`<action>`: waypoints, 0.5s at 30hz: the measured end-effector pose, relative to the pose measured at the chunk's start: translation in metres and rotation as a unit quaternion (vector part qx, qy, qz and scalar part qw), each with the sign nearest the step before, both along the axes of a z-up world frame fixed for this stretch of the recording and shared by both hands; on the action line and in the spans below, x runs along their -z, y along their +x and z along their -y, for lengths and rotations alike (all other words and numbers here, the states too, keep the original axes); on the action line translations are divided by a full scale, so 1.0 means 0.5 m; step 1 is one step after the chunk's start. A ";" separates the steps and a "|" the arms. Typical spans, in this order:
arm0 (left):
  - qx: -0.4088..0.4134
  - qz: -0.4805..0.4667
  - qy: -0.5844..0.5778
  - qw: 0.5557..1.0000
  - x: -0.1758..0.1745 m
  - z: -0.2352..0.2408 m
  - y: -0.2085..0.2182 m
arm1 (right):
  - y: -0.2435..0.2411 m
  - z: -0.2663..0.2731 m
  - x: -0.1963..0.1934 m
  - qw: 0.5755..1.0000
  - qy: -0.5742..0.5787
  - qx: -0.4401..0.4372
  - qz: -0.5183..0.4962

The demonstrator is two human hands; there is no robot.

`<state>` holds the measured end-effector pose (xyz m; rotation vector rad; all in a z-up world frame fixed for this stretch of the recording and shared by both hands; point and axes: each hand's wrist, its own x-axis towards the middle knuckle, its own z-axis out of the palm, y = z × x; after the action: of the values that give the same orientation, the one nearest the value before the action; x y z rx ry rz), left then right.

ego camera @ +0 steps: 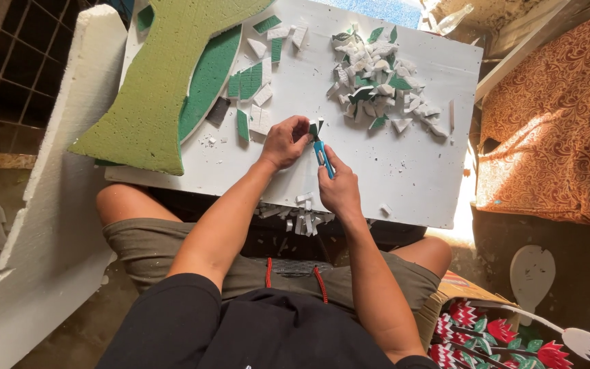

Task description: Cutting small pieces of green and white foam using a utility knife on a white board.

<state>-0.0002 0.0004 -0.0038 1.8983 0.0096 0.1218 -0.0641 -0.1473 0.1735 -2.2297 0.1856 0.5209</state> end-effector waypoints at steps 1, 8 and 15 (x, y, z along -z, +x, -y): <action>0.001 0.000 0.000 1.000 0.002 0.000 -0.002 | -0.002 0.000 -0.002 1.000 0.000 0.001 0.000; -0.027 -0.014 -0.038 0.999 -0.007 0.003 -0.003 | -0.029 0.010 -0.055 1.000 0.007 0.000 -0.014; -0.031 -0.017 -0.037 0.999 -0.004 -0.009 0.004 | -0.043 0.027 -0.022 0.999 0.024 0.037 0.005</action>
<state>0.0017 0.0047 -0.0018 1.8257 0.0938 0.1292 -0.0854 -0.1608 0.1843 -2.1698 0.2467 0.4682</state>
